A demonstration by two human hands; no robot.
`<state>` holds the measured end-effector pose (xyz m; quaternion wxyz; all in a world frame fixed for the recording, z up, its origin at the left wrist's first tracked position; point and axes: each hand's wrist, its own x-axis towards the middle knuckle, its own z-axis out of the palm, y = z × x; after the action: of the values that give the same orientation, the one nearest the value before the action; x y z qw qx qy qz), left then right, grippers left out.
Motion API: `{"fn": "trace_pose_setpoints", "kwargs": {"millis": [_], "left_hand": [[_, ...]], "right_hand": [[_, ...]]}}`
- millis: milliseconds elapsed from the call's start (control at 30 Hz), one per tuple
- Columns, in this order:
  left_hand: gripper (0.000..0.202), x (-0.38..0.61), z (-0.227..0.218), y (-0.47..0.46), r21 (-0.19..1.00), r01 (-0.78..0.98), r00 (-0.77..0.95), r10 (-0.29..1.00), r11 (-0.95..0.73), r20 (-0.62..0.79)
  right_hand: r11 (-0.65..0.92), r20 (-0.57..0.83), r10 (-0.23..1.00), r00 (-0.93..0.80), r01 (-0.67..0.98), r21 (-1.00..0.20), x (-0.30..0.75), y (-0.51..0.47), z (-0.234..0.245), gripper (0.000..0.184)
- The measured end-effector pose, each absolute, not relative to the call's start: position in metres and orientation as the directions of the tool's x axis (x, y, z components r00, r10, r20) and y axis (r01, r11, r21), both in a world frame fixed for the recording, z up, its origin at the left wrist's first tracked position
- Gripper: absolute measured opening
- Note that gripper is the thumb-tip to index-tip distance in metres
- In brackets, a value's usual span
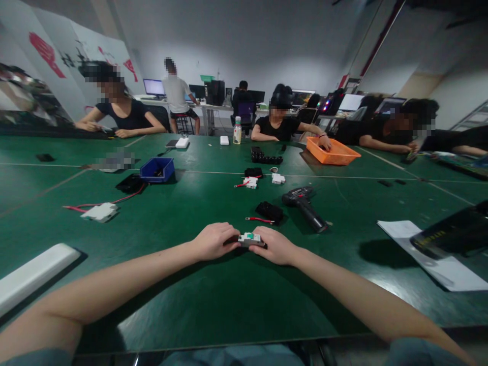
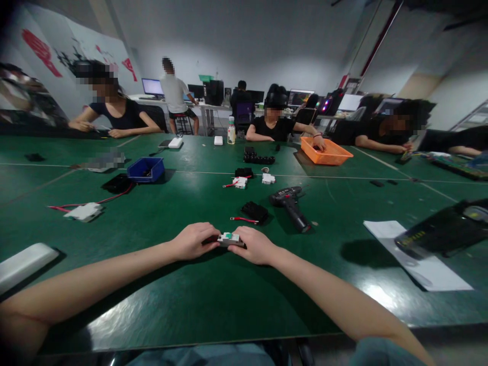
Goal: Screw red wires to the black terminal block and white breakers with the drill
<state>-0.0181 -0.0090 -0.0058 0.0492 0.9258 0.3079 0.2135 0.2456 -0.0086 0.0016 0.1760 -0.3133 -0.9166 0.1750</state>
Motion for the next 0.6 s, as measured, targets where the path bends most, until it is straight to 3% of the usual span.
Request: {"fn": "trace_pose_setpoints", "kwargs": {"millis": [133,233,300,367,467,533,600], "left_hand": [[0.023,-0.019,-0.004,-0.011,0.401,0.510,0.693,0.640,-0.761,0.332],[0.022,-0.022,-0.003,-0.011,0.472,0.495,0.682,0.663,-0.729,0.309],[0.021,-0.024,-0.002,-0.010,0.490,0.496,0.675,0.673,-0.717,0.302],[0.020,-0.026,-0.001,-0.008,0.491,0.496,0.674,0.674,-0.716,0.302],[0.020,-0.031,-0.002,-0.004,0.468,0.510,0.664,0.676,-0.722,0.319],[0.021,-0.034,-0.003,0.000,0.439,0.530,0.652,0.680,-0.725,0.336],[0.020,-0.038,-0.005,0.005,0.386,0.557,0.642,0.676,-0.736,0.363]], "right_hand": [[0.763,0.202,0.605,-0.770,0.490,-0.422,0.243,-0.013,0.007,0.021],[0.793,0.279,0.580,-0.765,0.452,-0.409,0.255,-0.006,0.016,0.029],[0.763,0.361,0.645,-0.674,0.538,-0.359,0.271,0.006,0.025,0.031],[0.632,0.434,0.754,-0.494,0.726,-0.272,0.293,0.020,0.034,0.032],[0.262,0.427,0.884,-0.188,0.957,-0.121,0.328,0.042,0.039,0.044],[0.044,0.351,0.936,-0.023,0.998,-0.053,0.347,0.053,0.036,0.056],[-0.062,0.219,0.973,0.069,0.997,-0.038,0.360,0.062,0.030,0.067]]}}
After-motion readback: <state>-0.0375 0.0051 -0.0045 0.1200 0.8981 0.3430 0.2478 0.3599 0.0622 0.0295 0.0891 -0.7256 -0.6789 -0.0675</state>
